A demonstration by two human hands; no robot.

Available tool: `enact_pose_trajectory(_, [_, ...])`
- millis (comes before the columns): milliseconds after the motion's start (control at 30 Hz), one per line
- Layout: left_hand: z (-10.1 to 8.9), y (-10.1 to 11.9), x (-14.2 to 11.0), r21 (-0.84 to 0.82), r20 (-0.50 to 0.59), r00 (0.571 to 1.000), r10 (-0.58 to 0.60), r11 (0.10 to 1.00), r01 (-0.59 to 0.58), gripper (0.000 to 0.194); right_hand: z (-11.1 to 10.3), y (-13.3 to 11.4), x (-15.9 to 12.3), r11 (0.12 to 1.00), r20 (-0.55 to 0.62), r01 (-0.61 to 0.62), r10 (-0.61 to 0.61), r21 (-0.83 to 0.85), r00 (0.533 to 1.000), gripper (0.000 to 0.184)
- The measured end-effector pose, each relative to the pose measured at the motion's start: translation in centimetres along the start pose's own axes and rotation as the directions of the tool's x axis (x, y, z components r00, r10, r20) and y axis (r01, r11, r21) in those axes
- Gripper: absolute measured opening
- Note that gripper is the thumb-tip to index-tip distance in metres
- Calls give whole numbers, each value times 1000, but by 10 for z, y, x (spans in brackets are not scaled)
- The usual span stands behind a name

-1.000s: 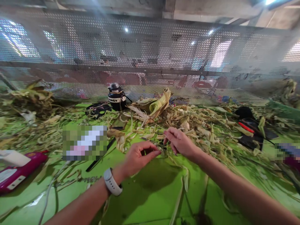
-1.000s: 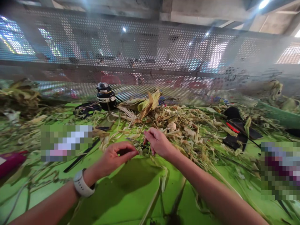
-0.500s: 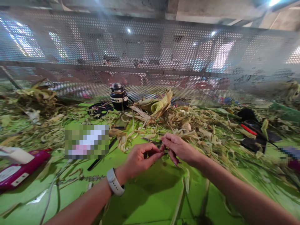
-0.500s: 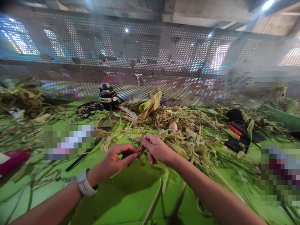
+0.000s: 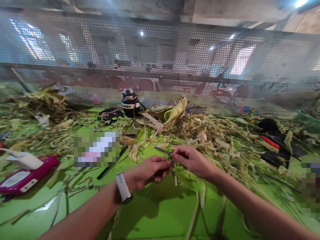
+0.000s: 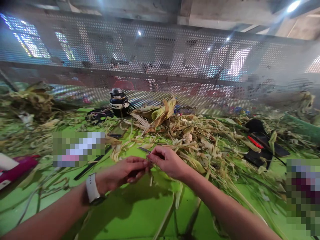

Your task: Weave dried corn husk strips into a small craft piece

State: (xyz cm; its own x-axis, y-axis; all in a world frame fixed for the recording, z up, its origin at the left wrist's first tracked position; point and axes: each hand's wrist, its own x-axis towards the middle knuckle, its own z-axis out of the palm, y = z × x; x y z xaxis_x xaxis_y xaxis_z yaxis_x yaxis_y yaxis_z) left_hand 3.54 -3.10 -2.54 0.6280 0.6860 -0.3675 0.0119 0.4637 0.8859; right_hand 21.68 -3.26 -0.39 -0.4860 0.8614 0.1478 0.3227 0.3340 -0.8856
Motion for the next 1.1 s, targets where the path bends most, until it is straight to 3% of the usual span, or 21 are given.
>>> enact_pose_trajectory(100, [-2, 0, 1, -245, 88, 994, -64, 966, 84, 27, -4, -3, -2, 991, 62, 72, -66, -109, 996, 36])
enact_pose_trajectory(200, [-2, 0, 1, -348, 112, 992, -60, 933, 96, 23, -10, -4, -3, 962, 118, 161, -138, -218, 983, 32])
enact_pose_trajectory(300, [0, 0, 1, -359, 88, 994, -70, 928, 97, 22, -15, -3, -3, 932, 140, 223, -190, -285, 972, 28])
enact_pose_trajectory(433, [-1, -2, 3, -315, 90, 990, -105, 940, 129, 21, -17, -3, -4, 928, 113, 197, -169, -318, 979, 28])
enact_pose_trajectory(667, [-4, -4, 6, -324, 249, 964, -96, 930, 176, 20, -13, -11, -6, 914, 141, 202, -161, -352, 977, 27])
enact_pose_trajectory(933, [-1, -1, 8, -464, 25, 995, -99, 880, 100, 13, -19, -7, -7, 831, 144, 249, -205, -498, 968, 19])
enact_pose_trajectory(1100, [0, -2, 8, -502, -31, 997, -76, 863, 50, 11, -18, -9, -7, 775, 143, 278, -240, -567, 960, 18])
